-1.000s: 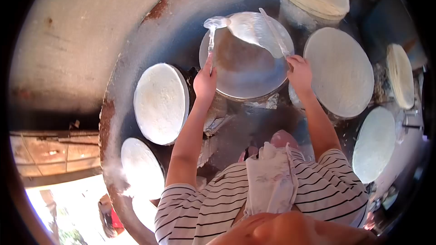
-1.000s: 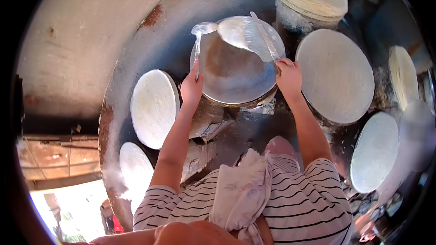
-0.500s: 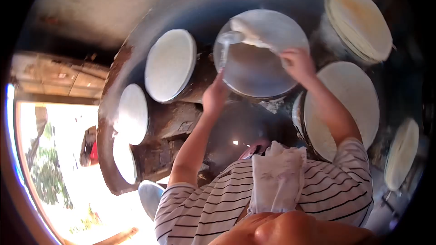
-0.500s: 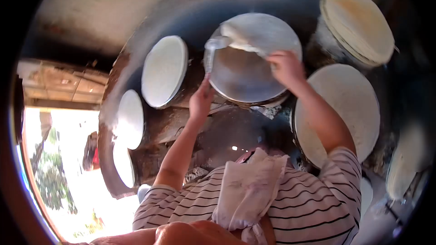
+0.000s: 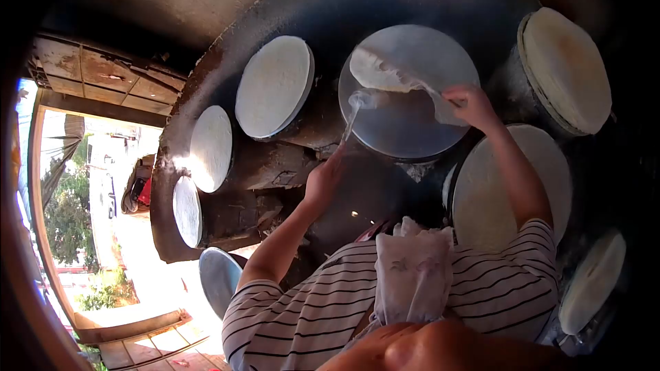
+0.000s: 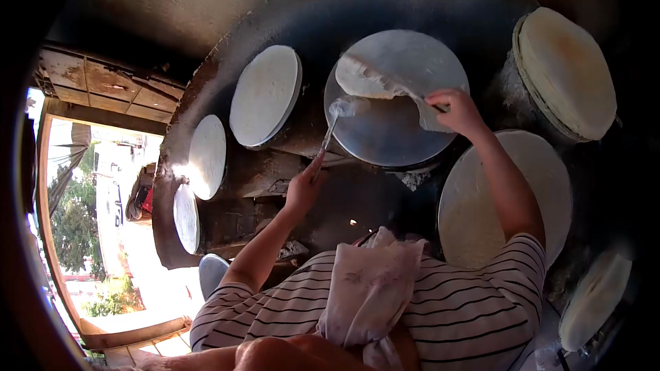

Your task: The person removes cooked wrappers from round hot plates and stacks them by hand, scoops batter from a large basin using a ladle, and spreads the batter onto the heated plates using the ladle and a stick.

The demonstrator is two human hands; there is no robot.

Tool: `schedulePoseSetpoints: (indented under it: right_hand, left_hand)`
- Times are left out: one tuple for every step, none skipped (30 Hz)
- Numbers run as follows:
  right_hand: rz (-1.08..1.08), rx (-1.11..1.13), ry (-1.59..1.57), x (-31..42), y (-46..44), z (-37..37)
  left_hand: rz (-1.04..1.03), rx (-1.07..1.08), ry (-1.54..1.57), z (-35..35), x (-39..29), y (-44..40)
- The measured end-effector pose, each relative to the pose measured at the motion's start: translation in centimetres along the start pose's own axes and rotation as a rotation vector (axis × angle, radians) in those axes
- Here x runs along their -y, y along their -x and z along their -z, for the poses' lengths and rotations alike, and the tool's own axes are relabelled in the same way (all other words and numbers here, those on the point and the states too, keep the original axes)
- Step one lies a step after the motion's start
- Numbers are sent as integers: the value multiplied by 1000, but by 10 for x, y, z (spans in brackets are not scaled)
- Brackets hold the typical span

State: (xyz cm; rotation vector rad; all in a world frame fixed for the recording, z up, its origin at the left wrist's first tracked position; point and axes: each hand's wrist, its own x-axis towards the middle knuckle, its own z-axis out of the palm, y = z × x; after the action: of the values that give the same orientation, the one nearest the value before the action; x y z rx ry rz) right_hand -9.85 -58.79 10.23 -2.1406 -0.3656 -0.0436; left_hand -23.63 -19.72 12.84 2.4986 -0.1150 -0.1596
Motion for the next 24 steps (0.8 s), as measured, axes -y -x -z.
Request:
schedulePoseSetpoints:
  right_hand:
    - [-51, -107, 57, -10, -16, 5]
    - [38, -144, 235, -21, -33, 13]
    - [85, -65, 224, -17, -37, 9]
    - [131, 10, 210, -6, -42, 0]
    - [169, 86, 190, 3, -42, -10]
    - [213, 126, 111, 11, -32, -14]
    - [195, 166, 70, 9, -16, -15]
    - [189, 197, 39, 2, -5, -10]
    - [185, 220, 13, 1, -2, -3]
    - [-64, 294, -83, 10, -5, 12]
    - [-25, 241, -111, -13, -16, 13]
    - [73, 104, 6, -21, -35, 9]
    - [181, -39, 132, -20, -52, 8]
    - [238, -12, 150, -17, -60, 1]
    - [295, 22, 161, -7, -63, -11]
    - [350, 55, 159, 0, -63, -21]
    - [327, 100, 134, 4, -55, -22]
    - [295, 165, 102, 11, -36, -18]
    - [270, 243, 77, 17, -19, -11]
    - [223, 334, -27, 16, -12, 0]
    - [177, 335, -24, 9, -19, 4]
    - [117, 338, -31, 1, -28, 5]
    - [57, 337, -34, -7, -35, 6]
    - [163, 171, -153, -5, -45, -2]
  left_hand:
    - [-12, -4, 1, -2, -3, -4]
    - [-21, -1, -2, -6, -5, -7]
    - [-29, 8, -3, -11, -8, -9]
    - [-18, 22, -33, -11, -16, -11]
    - [39, 87, -58, -4, -23, -12]
    - [115, 157, -80, 3, -33, -4]
    - [203, 224, -92, 6, -36, 8]
    - [104, 190, -50, 4, -27, 17]
    - [-3, 152, -9, 2, -13, 26]
    - [-107, 122, 27, 5, -9, 32]
    - [-40, 185, 11, 6, -7, 35]
    - [14, 241, -4, 7, -13, 28]
    - [60, 284, -18, 4, -18, 17]
    - [21, 275, -9, -5, -16, 9]
    - [-7, 266, -3, -15, -11, 8]
    - [-30, 261, -7, -14, -11, 4]
    - [11, 296, -33, -7, -10, 5]
    - [70, 341, -49, 5, -23, 18]
    - [134, 379, -51, 9, -30, 32]
    - [62, 336, 19, 7, -23, 38]
    - [-15, 293, 84, 5, -8, 46]
    - [-85, 263, 146, 6, -5, 56]
    - [-47, 287, 112, 5, -4, 58]
    - [-18, 304, 76, 6, -9, 50]
